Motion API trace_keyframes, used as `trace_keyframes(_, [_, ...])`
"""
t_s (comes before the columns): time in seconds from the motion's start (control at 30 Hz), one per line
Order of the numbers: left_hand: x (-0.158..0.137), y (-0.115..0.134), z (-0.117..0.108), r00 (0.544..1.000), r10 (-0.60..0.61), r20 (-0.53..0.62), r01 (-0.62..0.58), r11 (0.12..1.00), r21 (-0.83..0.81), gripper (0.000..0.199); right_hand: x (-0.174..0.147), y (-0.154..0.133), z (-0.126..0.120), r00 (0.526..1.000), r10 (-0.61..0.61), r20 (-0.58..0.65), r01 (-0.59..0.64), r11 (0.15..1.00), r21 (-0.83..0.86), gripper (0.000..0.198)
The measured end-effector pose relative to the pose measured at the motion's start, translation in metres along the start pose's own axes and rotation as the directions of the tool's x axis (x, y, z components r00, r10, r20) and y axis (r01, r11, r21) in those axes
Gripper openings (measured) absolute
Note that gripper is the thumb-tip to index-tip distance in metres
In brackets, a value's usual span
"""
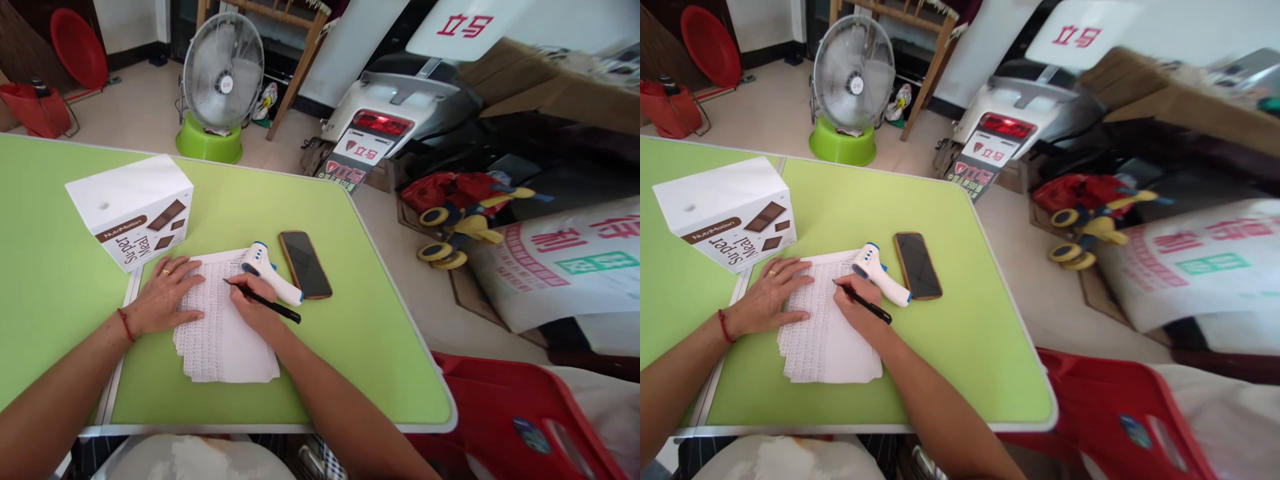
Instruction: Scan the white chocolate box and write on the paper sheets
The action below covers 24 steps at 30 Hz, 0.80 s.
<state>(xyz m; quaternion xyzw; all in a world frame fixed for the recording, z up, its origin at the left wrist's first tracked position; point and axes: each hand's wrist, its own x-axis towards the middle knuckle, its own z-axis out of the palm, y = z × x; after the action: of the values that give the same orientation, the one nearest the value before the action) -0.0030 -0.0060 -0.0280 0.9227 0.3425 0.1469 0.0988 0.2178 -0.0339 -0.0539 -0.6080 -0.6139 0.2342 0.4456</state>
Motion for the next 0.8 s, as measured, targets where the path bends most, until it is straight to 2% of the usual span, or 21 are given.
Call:
trace_keyframes(0.1, [-0.001,0.0,-0.001,1.0,-0.003,0.007,0.003,1.0,-0.001,0.06,0.001,0.001,-0.001,0.998,-0.061,0.013,0.062,0.996,-0.066,0.016])
trace_keyframes(0.2, [-0.001,0.0,-0.001,1.0,-0.01,0.019,0.011,1.0,-0.008,0.059,0.002,0.002,-0.005,0.975,-0.216,0.046,0.22,0.97,-0.108,0.02])
trace_keyframes(0.3, [-0.001,0.001,-0.002,1.0,-0.015,0.024,0.016,1.0,-0.013,0.059,0.003,0.003,-0.012,0.898,-0.421,0.128,0.439,0.876,-0.2,0.024])
trace_keyframes(0.37, [-0.001,0.0,-0.001,0.999,-0.018,0.026,0.018,1.0,-0.021,0.059,0.004,0.004,-0.019,0.839,-0.484,0.249,0.542,0.786,-0.297,0.029])
trace_keyframes(0.47, [-0.001,-0.001,0.0,0.999,-0.024,0.024,0.025,0.999,-0.032,0.058,0.004,0.005,-0.027,0.791,-0.436,0.43,0.604,0.668,-0.434,0.036])
trace_keyframes(0.53, [-0.001,-0.002,0.001,1.0,-0.015,-0.001,0.015,0.999,-0.036,0.058,0.004,0.005,-0.031,0.768,-0.388,0.509,0.628,0.611,-0.482,0.036])
trace_keyframes(0.63, [0.001,0.001,-0.002,0.987,0.065,-0.147,-0.074,0.996,-0.055,0.05,0.005,0.003,-0.034,0.745,-0.38,0.548,0.657,0.559,-0.506,0.037])
trace_keyframes(0.7, [0.002,0.004,-0.005,0.938,0.131,-0.321,-0.152,0.988,-0.039,0.048,0.007,0.0,-0.037,0.757,-0.416,0.504,0.651,0.551,-0.522,0.04])
trace_keyframes(0.73, [0.003,0.006,-0.008,0.892,0.153,-0.426,-0.172,0.985,-0.006,0.051,0.008,-0.001,-0.038,0.774,-0.436,0.459,0.633,0.558,-0.537,0.041])
trace_keyframes(0.8, [0.003,0.007,-0.013,0.746,0.163,-0.646,-0.141,0.986,0.085,0.061,0.01,-0.004,-0.041,0.826,-0.458,0.329,0.559,0.586,-0.587,0.041])
